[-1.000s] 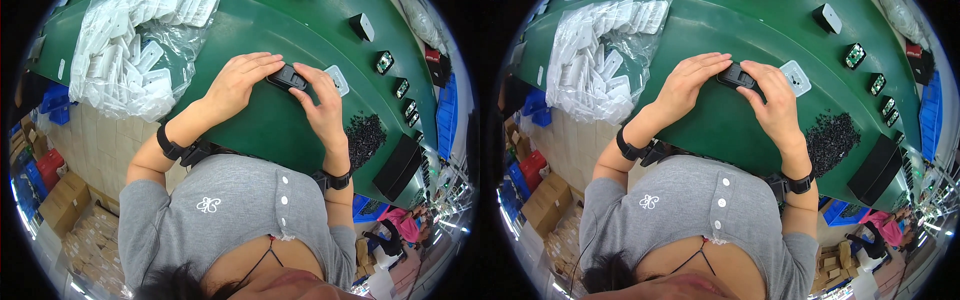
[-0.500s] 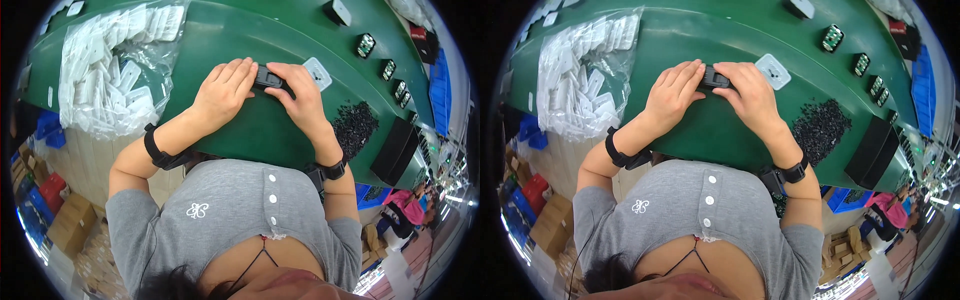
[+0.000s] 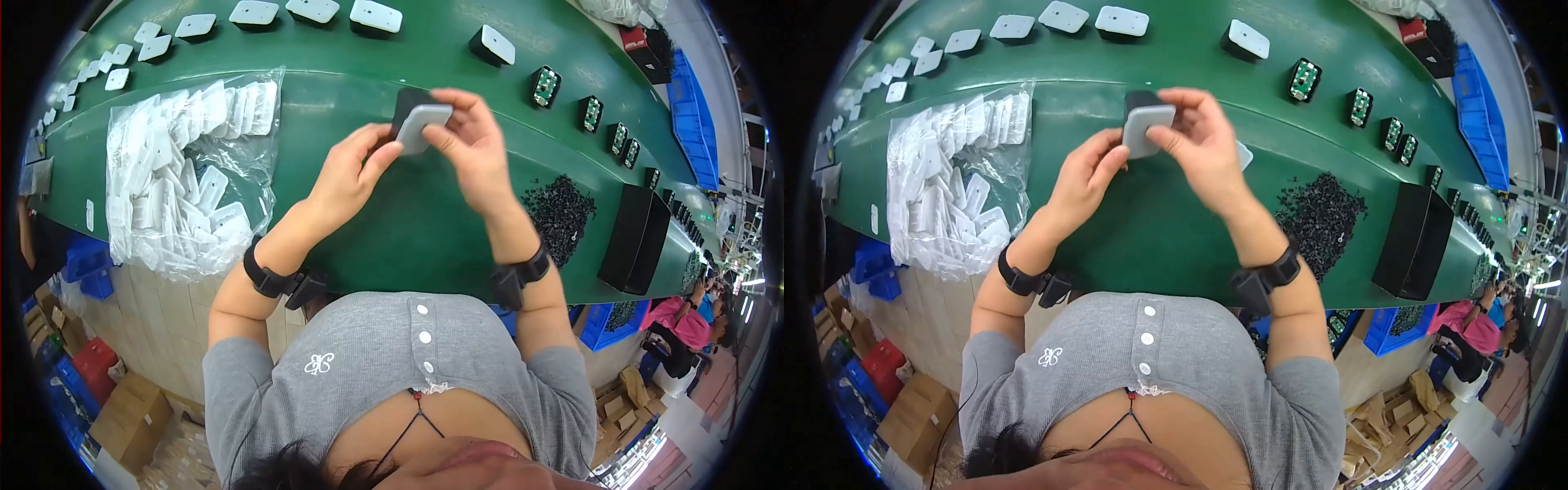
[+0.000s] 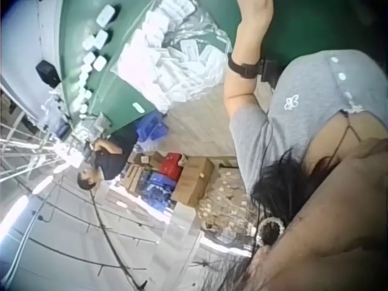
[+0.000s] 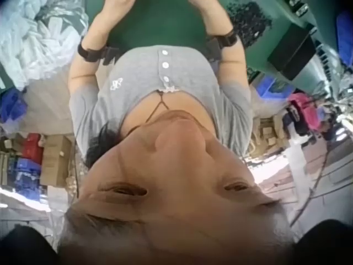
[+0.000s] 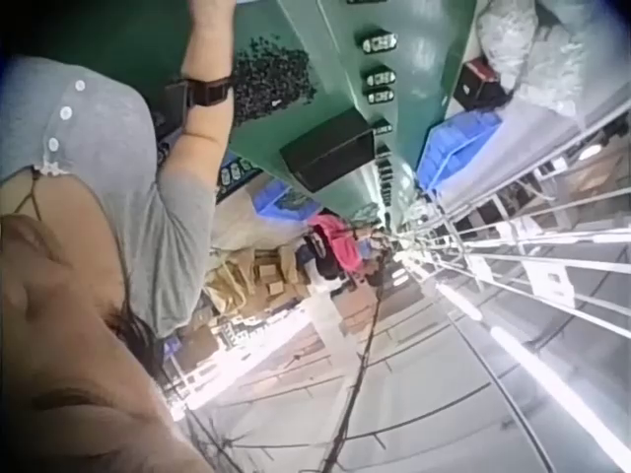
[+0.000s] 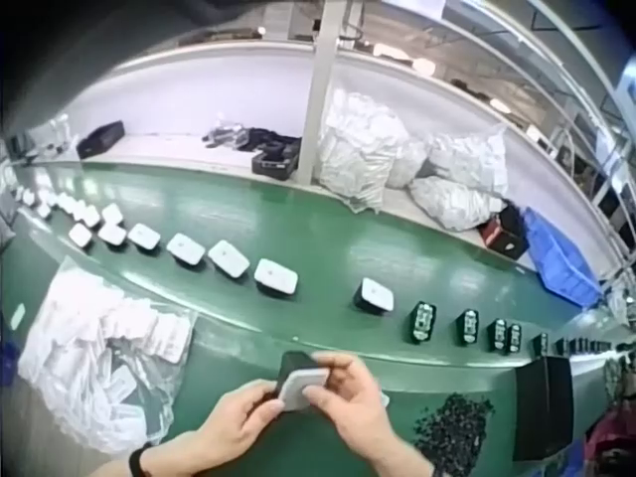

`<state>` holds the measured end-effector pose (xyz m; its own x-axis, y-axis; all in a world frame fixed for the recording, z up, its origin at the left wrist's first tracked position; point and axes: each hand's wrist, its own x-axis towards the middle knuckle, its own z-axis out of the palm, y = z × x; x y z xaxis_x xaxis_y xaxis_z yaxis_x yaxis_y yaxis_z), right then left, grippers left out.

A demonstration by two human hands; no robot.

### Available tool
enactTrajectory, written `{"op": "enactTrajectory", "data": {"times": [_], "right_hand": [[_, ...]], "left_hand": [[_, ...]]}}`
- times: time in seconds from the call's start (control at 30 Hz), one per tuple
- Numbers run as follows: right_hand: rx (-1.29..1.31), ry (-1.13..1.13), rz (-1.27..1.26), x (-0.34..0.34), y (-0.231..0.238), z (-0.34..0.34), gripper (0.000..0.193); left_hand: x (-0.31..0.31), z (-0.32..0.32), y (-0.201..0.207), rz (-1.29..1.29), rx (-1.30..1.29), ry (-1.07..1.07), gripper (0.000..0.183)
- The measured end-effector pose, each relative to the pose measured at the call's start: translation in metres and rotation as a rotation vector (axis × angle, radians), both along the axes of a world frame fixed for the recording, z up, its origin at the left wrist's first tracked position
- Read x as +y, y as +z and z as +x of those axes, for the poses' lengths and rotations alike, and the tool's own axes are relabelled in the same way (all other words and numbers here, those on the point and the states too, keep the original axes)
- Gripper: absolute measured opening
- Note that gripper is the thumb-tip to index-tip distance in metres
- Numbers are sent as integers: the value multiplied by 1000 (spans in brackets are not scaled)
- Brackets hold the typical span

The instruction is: The person picks up a white plastic plate and a screw, inserts the screw into the plate, and places the assembly onto a black electronic device. They then press the plate onto the device and place the completed unit into a row on the table.

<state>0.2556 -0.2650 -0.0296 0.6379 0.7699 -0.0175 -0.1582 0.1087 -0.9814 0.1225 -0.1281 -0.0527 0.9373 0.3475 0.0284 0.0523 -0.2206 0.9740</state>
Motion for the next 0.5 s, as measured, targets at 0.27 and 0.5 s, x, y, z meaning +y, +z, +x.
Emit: {"op": "enactTrajectory", "data": {"times": [0.27, 0.5], "right_hand": [[-930, -51, -251, 73, -7, 144, 26], [-945, 77, -526, 95, -21, 169, 23]], "left_hand": [[20, -25, 102, -173, -650, -413, 20], [38, -25, 128, -285, -778, -764, 24]]}}
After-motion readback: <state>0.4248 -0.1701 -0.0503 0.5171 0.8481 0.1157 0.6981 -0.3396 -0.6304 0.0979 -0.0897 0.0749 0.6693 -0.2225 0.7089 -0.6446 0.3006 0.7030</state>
